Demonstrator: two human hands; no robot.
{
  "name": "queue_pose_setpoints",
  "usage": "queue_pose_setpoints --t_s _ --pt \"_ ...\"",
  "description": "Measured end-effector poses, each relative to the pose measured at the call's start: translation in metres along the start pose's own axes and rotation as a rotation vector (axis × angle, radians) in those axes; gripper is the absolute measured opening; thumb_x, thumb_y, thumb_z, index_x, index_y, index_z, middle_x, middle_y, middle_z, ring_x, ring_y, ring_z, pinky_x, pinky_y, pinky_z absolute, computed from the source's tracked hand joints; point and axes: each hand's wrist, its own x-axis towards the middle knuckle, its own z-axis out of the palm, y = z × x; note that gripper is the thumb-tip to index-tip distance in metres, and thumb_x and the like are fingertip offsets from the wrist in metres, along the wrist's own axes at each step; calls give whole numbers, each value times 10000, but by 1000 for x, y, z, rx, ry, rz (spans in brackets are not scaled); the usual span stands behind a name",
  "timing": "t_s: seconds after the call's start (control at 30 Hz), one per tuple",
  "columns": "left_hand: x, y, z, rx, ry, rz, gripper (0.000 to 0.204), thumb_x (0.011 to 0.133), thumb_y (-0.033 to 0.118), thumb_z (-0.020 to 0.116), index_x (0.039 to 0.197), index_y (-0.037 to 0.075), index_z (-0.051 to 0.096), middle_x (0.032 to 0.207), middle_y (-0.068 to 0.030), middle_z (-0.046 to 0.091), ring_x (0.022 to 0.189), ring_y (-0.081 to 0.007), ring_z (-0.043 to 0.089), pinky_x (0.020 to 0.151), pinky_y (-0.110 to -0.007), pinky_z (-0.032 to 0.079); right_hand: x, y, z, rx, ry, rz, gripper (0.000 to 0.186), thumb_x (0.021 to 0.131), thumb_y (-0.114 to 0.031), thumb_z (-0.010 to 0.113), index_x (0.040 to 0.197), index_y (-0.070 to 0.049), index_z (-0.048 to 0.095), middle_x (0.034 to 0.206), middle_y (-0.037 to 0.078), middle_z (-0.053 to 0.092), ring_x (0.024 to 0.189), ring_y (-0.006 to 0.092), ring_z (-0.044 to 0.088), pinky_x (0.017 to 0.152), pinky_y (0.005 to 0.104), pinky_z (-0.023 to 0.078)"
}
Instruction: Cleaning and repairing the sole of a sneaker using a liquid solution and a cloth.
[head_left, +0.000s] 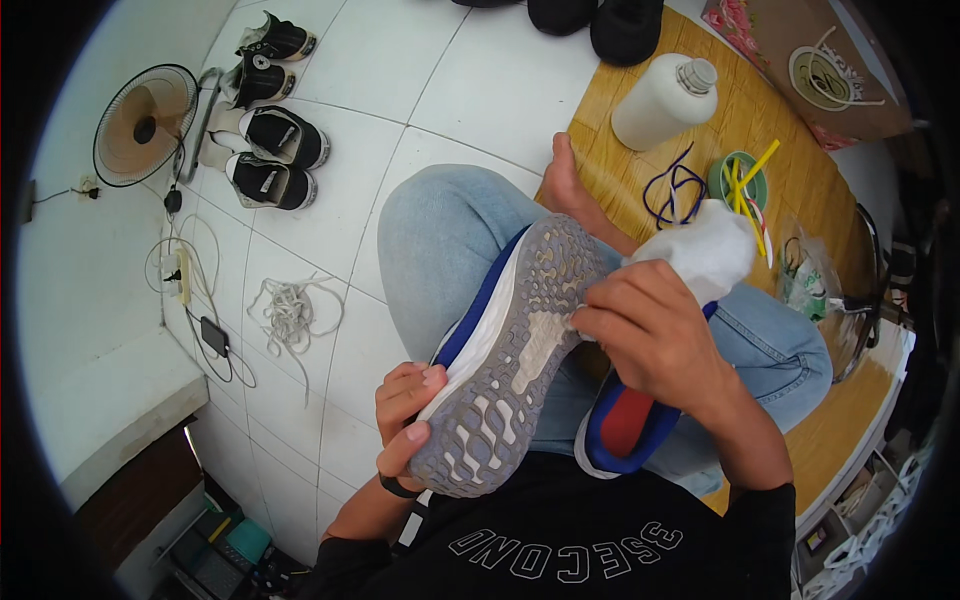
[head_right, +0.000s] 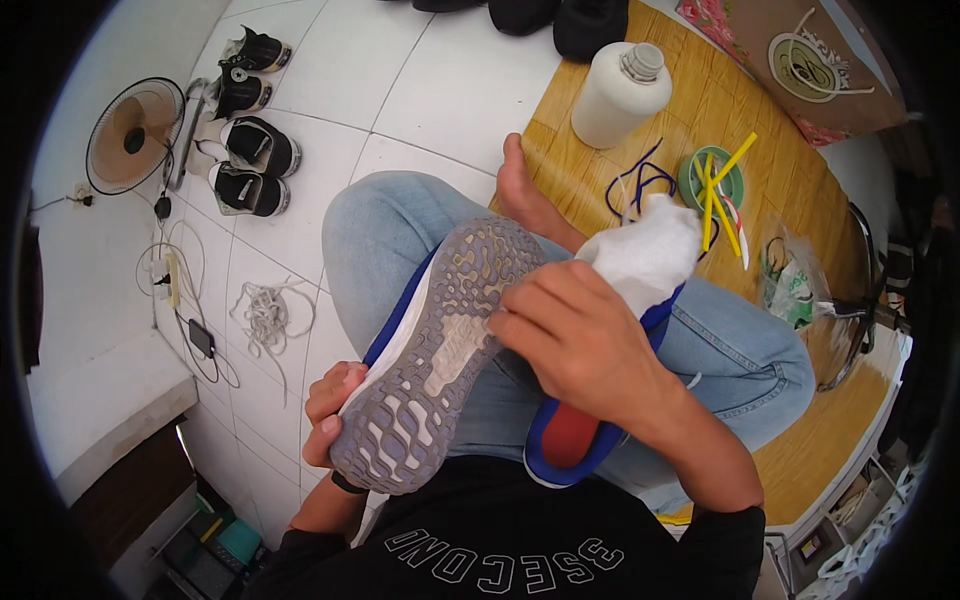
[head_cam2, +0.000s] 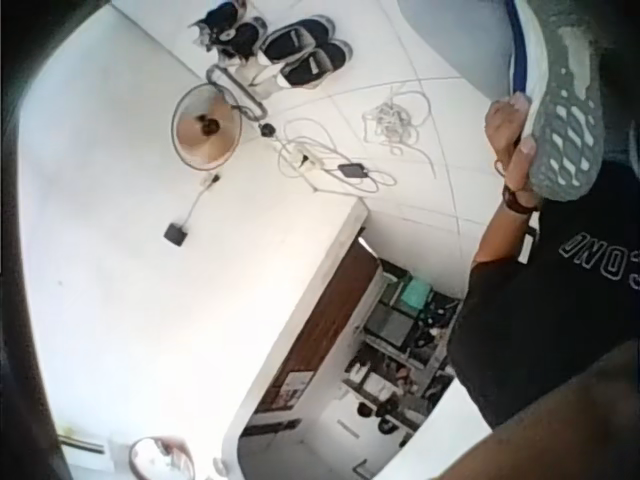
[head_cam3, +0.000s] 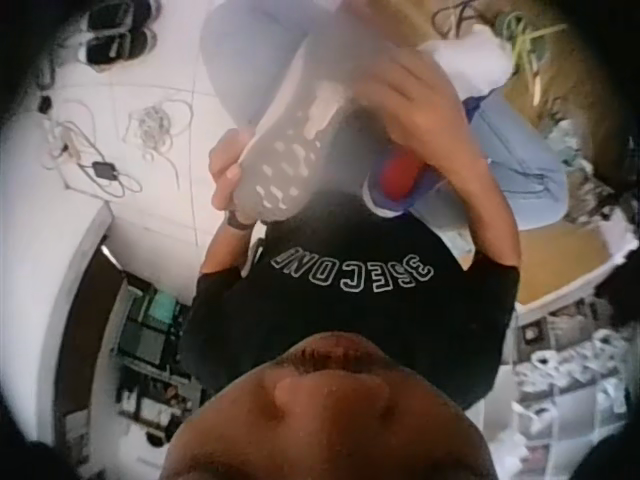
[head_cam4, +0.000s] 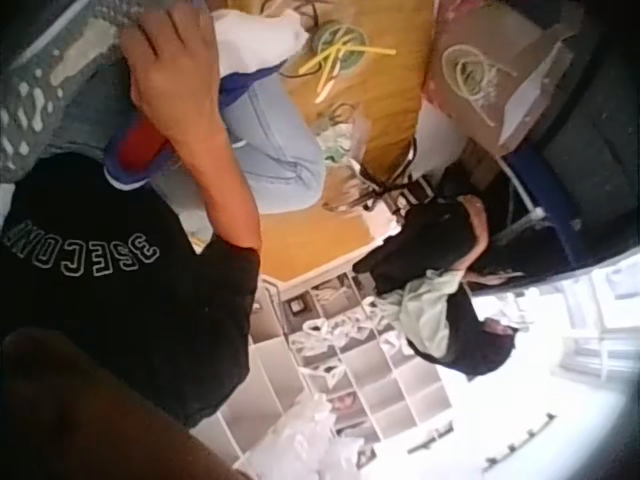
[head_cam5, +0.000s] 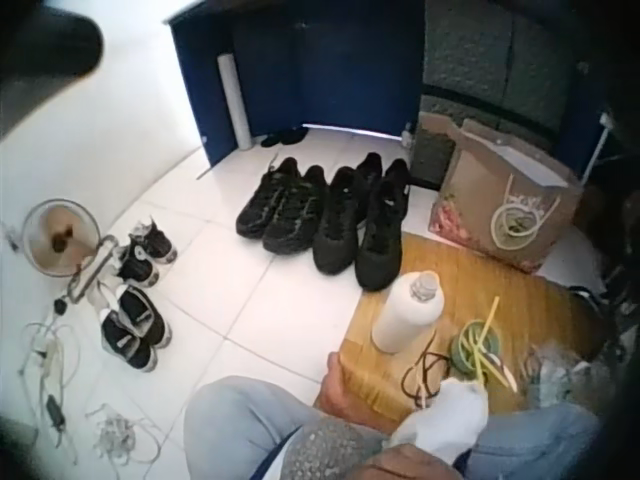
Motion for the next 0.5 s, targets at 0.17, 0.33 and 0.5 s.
queue_pose_setpoints --t_s 0.17,0.33,0.5 --pt "3 3 3 -1 -46 -24 591 858 203 815 1299 157 425 1239 -202 619 1078 -328 632 934 -519 508 -11 -5 3 29 59 51 281 672 -10 733 945 -51 680 944 61 638 901 258 618 777 371 479" --pt "4 9 6 1 -96 -69 647 821 225 857 1296 162 422 1218 -189 621 1084 -316 631 934 -515 503 -12 -7 5 -116 1 30 258 696 -23 728 948 -39 672 959 68 638 896 256 612 760 366 473" --pt "4 5 15 9 -44 -49 630 820 221 857 1265 152 416 1231 -195 624 1057 -304 634 900 -497 518 -13 -19 31 172 266 179 288 669 23 722 946 -33 674 959 98 652 863 290 621 756 394 492"
